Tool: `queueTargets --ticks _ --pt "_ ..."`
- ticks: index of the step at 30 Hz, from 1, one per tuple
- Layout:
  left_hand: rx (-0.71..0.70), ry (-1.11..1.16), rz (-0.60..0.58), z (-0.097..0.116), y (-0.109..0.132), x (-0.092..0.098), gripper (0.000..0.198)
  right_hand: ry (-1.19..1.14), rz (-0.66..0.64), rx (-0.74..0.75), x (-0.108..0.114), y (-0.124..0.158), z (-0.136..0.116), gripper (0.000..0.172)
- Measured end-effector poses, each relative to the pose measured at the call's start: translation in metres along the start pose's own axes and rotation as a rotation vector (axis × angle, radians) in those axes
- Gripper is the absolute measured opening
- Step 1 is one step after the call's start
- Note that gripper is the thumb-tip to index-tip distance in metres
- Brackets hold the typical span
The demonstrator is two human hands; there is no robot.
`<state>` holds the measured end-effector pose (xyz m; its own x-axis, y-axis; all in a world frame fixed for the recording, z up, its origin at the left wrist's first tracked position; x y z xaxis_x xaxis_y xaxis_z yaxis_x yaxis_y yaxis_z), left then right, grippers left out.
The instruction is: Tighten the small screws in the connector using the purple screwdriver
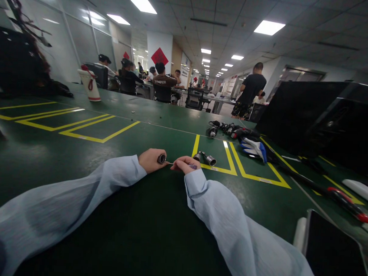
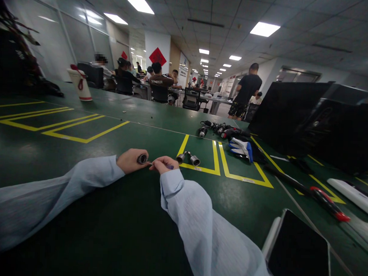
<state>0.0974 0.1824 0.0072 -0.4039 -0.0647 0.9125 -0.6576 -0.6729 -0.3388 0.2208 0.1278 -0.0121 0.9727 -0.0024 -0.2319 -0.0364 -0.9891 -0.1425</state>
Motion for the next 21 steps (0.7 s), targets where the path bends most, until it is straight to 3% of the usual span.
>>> queueTargets --ticks 5,10,17,21 --pt "-0.029 -0.071 -0.021 0.007 0.004 0.001 0.025 0.112 0.060 0.042 0.001 0.000 0.005 0.009" --pt "-0.069 -0.122 -0.031 0.017 0.007 0.002 0.020 0.184 0.029 0.059 0.000 -0.002 0.009 0.012" --pt "-0.150 -0.066 -0.018 0.022 0.010 0.004 0.017 -0.042 -0.071 -0.135 -0.001 -0.001 0.010 0.011" --pt "-0.189 0.001 0.006 0.023 0.010 0.007 0.019 -0.099 -0.089 -0.148 -0.001 0.002 0.006 0.012"
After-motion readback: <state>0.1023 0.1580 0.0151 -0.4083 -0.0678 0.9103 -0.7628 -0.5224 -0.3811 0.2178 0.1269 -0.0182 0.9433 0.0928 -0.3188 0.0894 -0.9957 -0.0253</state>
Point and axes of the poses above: each hand's wrist, its own y-axis away from the middle knuckle, its own x-axis out of the back of the hand, z = x × y, the point moved 7 cm from there along -y, towards the middle knuckle, and after that the axes turned 6 degrees about -x, right-handed, at the moved point
